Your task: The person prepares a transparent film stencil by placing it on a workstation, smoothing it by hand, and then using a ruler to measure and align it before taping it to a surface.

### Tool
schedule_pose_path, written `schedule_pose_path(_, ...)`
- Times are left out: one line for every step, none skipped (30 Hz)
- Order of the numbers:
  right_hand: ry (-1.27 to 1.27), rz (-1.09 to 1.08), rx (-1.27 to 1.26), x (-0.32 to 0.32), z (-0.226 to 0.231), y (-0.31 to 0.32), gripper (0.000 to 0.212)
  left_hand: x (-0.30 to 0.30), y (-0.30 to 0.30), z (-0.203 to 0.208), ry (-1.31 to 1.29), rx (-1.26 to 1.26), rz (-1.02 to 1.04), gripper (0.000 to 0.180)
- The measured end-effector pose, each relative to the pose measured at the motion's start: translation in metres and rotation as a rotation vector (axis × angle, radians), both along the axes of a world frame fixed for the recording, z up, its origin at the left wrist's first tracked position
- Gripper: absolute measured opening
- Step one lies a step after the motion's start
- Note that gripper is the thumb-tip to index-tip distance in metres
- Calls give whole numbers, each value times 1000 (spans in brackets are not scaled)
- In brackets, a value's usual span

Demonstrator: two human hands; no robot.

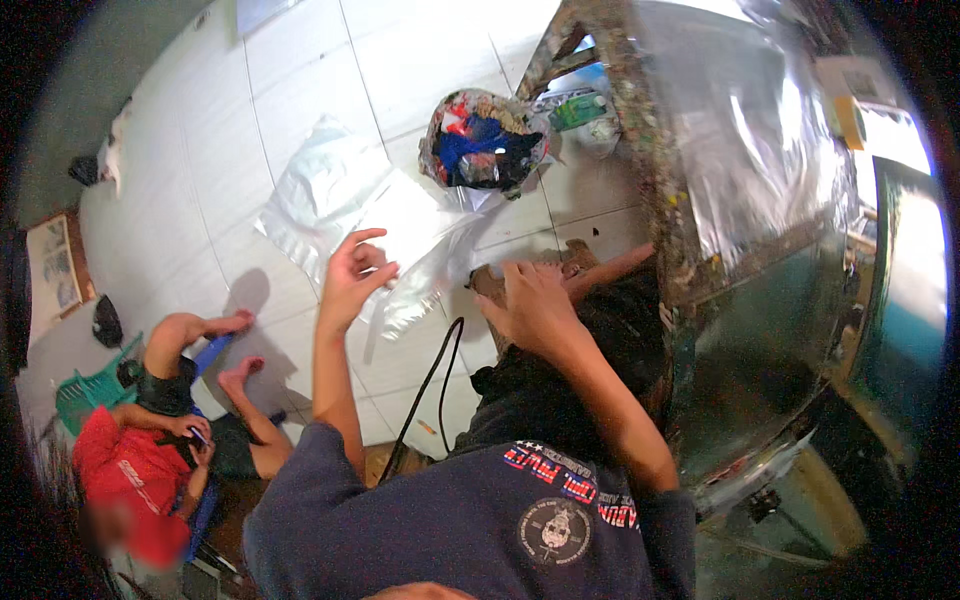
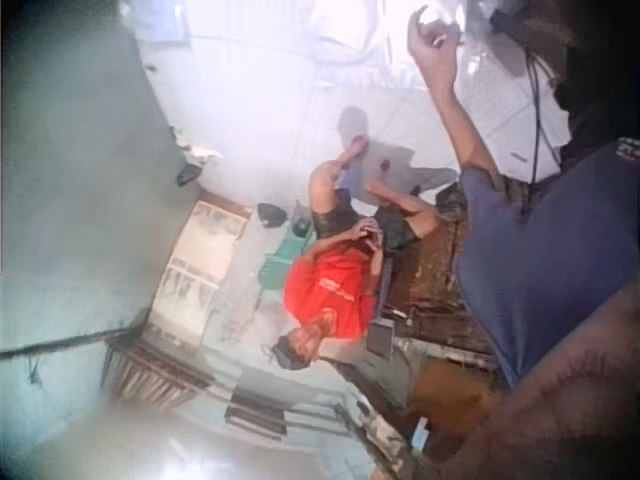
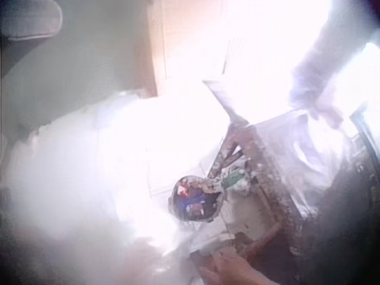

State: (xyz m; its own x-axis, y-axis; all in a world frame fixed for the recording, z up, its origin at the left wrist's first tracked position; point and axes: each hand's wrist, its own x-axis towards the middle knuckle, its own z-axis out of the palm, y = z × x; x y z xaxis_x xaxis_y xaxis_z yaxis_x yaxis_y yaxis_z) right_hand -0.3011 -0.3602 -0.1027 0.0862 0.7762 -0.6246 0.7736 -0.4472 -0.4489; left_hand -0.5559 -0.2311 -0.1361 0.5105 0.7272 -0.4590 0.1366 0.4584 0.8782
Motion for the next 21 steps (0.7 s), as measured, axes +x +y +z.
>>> schedule_pose_path(-31,-99,-206,-6,-19,17,83,-6,16,65,-98,24,28,57)
schedule_pose_path(136,-183,-103,-3,-28,24,93,-10,17,123,-199,34,74,57)
schedule_pose_path(304,-259,5,1,-39,35,104,-7,20,158,-269,70,81,59)
schedule_pose_path(304,-280,52,4,-59,44,104,-2,23,187,-344,99,73,60)
schedule_pose_path(565,-415,206,5,-82,55,102,0,28,214,-322,177,19,67)
schedule_pose_path(807,-510,385,-3,-72,71,90,-5,33,233,-286,260,-14,76)
schedule_pose_path(1068,-561,558,-10,-56,86,78,0,37,253,-279,392,57,85)
schedule_pose_path(1083,-565,603,-6,-35,90,78,4,46,273,-310,432,-13,81)
schedule_pose_path(1069,-689,567,1,-12,95,66,18,56,287,-324,520,71,75)
schedule_pose_path(1068,-803,530,8,14,98,54,25,70,300,-426,586,49,64)
schedule_pose_path(941,-776,548,17,41,88,43,30,85,309,-528,643,24,55)
schedule_pose_path(959,-756,565,32,69,69,43,42,98,322,-541,661,-11,55)
schedule_pose_path(966,-746,578,48,93,44,43,61,110,331,-477,708,140,53)
schedule_pose_path(1062,-801,656,63,110,17,41,87,119,339,-423,742,283,50)
schedule_pose_path(1158,-850,740,78,127,-9,41,115,125,353,-501,737,246,43)
schedule_pose_path(1146,-822,692,98,140,-36,43,143,128,363,-529,733,202,43)
schedule_pose_path(1128,-797,642,117,156,-64,45,172,128,373,-462,801,187,44)
schedule_pose_path(1107,-830,682,128,176,-88,45,200,126,381,-396,872,176,45)
schedule_pose_path(1061,-902,687,140,197,-118,46,242,118,380,-403,906,127,47)
schedule_pose_path(1026,-968,695,148,210,-144,47,282,108,382,-449,891,74,47)
schedule_pose_path(997,-1051,837,153,211,-169,42,323,94,383,-462,925,-4,47)
